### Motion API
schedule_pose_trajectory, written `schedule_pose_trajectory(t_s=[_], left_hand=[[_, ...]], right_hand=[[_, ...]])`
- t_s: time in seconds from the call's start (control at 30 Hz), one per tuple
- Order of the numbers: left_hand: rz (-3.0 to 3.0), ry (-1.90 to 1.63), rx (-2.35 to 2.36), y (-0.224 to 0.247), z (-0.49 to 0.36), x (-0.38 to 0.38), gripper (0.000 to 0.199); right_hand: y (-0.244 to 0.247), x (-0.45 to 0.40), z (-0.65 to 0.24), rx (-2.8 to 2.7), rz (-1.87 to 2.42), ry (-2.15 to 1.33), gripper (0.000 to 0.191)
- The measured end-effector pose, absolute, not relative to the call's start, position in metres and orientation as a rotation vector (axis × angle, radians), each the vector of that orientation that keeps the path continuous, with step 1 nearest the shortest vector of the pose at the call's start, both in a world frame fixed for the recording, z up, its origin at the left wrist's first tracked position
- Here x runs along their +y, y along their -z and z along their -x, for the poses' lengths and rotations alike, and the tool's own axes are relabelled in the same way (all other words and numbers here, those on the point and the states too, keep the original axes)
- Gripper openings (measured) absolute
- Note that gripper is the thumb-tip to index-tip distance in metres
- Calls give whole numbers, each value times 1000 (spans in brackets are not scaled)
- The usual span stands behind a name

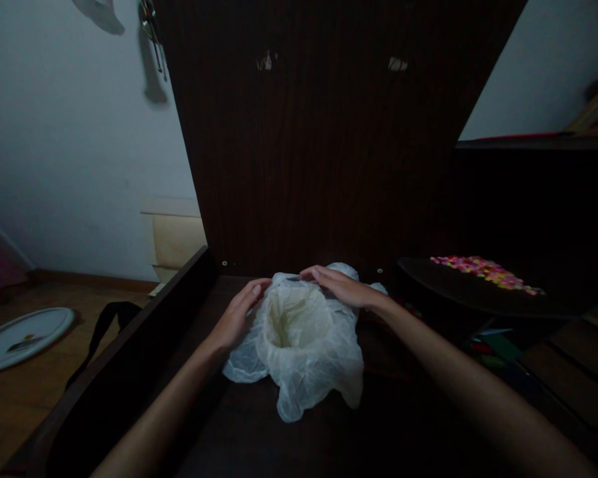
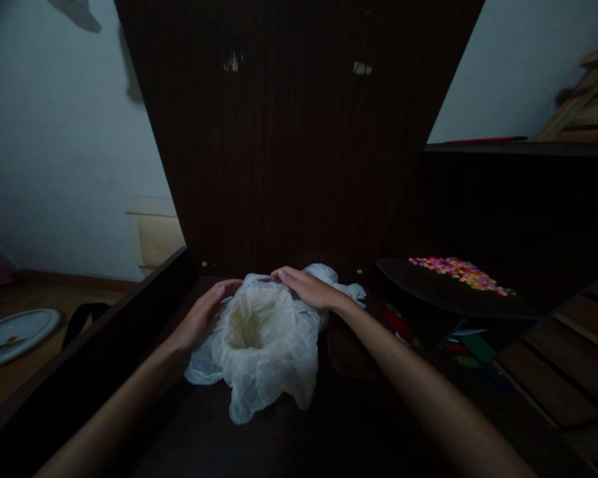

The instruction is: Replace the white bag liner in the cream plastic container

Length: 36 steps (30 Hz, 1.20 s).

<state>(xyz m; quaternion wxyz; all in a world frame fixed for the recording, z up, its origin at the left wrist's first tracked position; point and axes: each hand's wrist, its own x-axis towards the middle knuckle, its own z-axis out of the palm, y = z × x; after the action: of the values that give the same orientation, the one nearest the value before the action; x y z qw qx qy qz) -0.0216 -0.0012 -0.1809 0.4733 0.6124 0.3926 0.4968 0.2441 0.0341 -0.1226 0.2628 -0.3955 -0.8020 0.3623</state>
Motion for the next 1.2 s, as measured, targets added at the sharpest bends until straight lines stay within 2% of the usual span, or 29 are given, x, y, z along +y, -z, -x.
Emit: schedule_pose_trajectory(t_s=[0.13,0.23,0.37,0.5,0.63,0.83,0.93,1.1,1.2], left_hand=[[-1392,-1155,951,198,19,8,57],[-1401,-1131,1016,204,18,9,52],[-1435,-1064,1078,210,21,9,46],[-1558,-985,1108,217,25,13,47],[-1645,-918,1194,220,29,18,44],[-1815,-764,1469,216,36,14,20],[-1882,-746,1549,215,39,13,17],[-1902,-923,1661,210,40,17,23],[-1882,-1230,1578,193,39,8,25]], right_hand=[[151,38,-244,-2024,1088,-1289,70],[163,36,-246,-2018,1071,-1164,73],[164,25,-253,-1891,1081,-728,56],[159,6,-262,-1849,964,-462,34],[168,-13,-271,-1963,883,-442,25],[185,-24,-279,-2042,930,-481,17],[186,-25,-282,-2131,933,-429,16],[170,-24,-290,-2143,913,-362,9],[146,-29,-289,-2068,869,-334,10]])
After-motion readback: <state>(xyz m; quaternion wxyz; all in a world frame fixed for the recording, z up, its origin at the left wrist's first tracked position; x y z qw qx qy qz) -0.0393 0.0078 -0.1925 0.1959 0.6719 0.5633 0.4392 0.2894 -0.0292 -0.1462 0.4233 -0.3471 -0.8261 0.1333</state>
